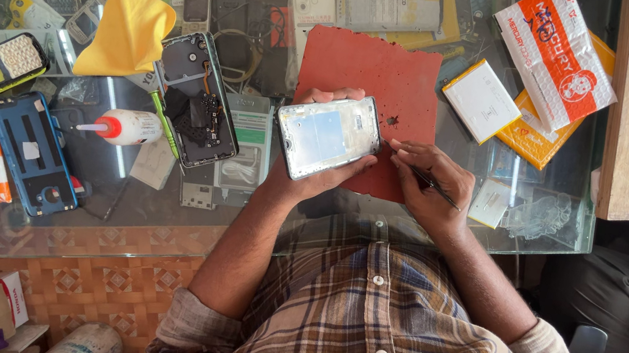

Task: The person scrapes old adhesive residue from the frame of a disassembled smartphone using a small blade, then wipes the frame with a yellow cloth. They apply a strip of tape to a replacement display panel, press a strip onto the phone frame, and squeeze adhesive from a red and white bottle onto the frame.

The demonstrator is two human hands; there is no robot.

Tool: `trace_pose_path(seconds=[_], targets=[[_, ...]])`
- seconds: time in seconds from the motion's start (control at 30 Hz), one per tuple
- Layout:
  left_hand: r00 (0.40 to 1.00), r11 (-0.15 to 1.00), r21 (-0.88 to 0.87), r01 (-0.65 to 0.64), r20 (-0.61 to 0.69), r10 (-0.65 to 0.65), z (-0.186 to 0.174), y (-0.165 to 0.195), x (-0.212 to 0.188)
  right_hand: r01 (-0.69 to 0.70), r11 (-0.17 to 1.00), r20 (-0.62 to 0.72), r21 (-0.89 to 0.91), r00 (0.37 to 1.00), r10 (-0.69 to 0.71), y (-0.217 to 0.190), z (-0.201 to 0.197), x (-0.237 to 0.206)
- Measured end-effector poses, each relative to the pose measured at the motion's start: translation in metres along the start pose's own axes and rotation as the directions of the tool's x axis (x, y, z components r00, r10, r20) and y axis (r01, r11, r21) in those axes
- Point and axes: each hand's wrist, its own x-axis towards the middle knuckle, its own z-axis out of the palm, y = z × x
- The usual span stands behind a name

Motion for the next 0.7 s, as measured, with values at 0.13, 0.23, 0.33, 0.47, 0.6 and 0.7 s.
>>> trace_pose_path(seconds=[0.13, 0.23, 0.33, 0.47, 0.6, 0.7], targets=[[1.0, 1.0, -0.02, 0.023, -0.002, -0.023, 0.001, -0.001, -0.002, -0.033, 0.999, 0.014, 0.039, 0.999, 0.032, -0.003, 0.0, 0.002], [0.999, 0.995, -0.087, 0.046, -0.004, -0.047, 0.002, -0.001, -0.003, 0.089, 0.994, 0.025, -0.071, 0.996, -0.087, -0.006, 0.0, 0.006], [0.999, 0.991, -0.129, 0.047, -0.011, -0.049, 0.004, 0.0, -0.004, 0.064, 0.993, 0.069, -0.1, 0.996, -0.057, -0.009, -0.001, 0.007], [0.999, 0.991, -0.131, 0.035, -0.021, -0.038, 0.006, 0.004, -0.006, 0.041, 0.995, 0.104, -0.096, 0.994, -0.031, -0.012, -0.005, 0.005], [0.998, 0.994, -0.1, 0.052, -0.017, -0.054, 0.007, 0.007, -0.004, 0.045, 0.995, 0.081, -0.088, 0.996, -0.038, -0.009, -0.005, 0.002], [0.998, 0.998, -0.005, 0.068, -0.002, -0.068, 0.006, 0.007, -0.002, 0.07, 0.995, 0.044, -0.074, 0.997, -0.067, -0.005, -0.001, 0.002]])
